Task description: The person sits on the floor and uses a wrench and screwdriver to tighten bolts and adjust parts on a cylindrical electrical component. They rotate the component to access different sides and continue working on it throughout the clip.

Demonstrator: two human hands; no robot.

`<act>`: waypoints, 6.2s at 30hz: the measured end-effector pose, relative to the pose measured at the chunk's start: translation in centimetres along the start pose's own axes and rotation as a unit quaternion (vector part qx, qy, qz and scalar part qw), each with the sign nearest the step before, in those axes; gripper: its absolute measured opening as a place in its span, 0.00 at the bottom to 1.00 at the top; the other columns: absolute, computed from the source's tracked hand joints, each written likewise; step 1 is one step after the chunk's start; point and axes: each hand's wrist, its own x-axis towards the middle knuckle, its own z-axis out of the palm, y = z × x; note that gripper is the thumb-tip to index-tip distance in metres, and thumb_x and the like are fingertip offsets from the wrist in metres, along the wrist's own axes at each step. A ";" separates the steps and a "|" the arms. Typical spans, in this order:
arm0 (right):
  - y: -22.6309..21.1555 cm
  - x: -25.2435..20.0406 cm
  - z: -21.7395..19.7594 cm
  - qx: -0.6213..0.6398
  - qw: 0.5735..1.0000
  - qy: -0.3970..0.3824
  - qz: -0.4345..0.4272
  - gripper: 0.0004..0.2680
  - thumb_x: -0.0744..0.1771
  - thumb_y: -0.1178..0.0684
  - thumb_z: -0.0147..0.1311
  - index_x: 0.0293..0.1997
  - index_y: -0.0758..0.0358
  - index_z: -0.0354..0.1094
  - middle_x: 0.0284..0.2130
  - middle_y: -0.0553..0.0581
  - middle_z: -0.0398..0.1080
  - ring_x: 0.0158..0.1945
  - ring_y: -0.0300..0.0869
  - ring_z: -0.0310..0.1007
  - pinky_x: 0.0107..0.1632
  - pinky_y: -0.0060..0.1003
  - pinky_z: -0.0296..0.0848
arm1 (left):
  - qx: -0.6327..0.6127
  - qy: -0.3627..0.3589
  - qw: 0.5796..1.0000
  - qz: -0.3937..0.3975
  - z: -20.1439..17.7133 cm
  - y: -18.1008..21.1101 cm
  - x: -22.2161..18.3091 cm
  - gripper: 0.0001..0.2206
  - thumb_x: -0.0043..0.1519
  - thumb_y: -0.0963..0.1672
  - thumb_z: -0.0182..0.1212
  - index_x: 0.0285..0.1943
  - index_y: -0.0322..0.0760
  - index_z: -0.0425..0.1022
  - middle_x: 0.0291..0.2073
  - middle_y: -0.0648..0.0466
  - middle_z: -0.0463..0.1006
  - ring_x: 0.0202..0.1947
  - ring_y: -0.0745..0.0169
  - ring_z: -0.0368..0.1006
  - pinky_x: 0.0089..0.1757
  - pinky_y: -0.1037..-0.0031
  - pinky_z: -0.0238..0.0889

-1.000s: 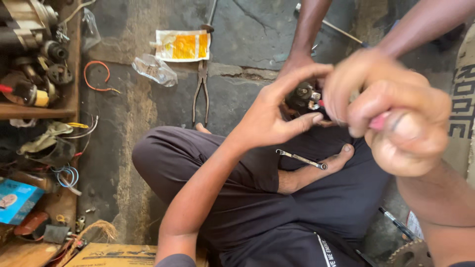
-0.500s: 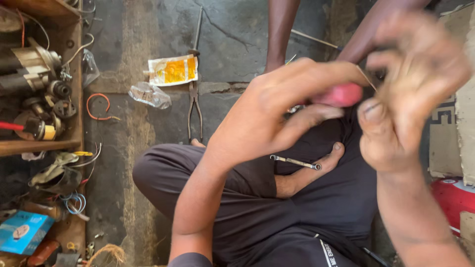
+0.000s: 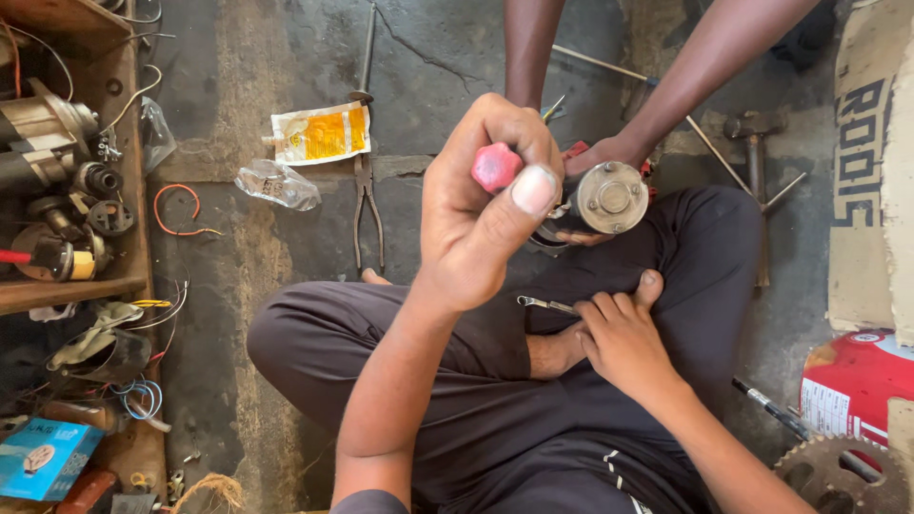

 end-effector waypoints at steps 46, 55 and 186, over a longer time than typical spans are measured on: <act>-2.6 1.5 -8.4 0.402 0.902 -0.032 0.156 0.07 0.67 0.57 0.56 0.45 0.69 0.69 0.33 0.55 0.80 0.36 0.34 0.78 0.40 0.30 0.75 | 0.079 -0.143 0.982 0.090 -3.8 1.2 2.2 0.22 0.64 0.52 0.48 0.25 0.31 0.58 0.18 0.50 0.61 0.18 0.59 0.59 0.28 0.70 0.50; -2.5 1.7 -8.4 0.395 0.904 -0.030 0.162 0.07 0.67 0.57 0.56 0.45 0.69 0.69 0.35 0.57 0.81 0.38 0.36 0.81 0.42 0.31 0.77 | 0.058 -0.176 0.980 0.075 -2.8 1.6 2.7 0.19 0.63 0.50 0.51 0.25 0.32 0.57 0.22 0.51 0.61 0.19 0.58 0.60 0.28 0.70 0.53; -5.6 8.6 -11.2 0.772 0.476 -0.112 0.407 0.17 0.70 0.37 0.40 0.25 0.54 0.52 0.10 0.45 0.46 0.07 0.33 0.39 0.13 0.30 0.42 | 0.214 -0.201 0.944 0.151 0.0 0.8 -5.9 0.11 0.37 0.45 0.57 0.23 0.38 0.60 0.21 0.52 0.62 0.21 0.49 0.57 0.28 0.64 0.49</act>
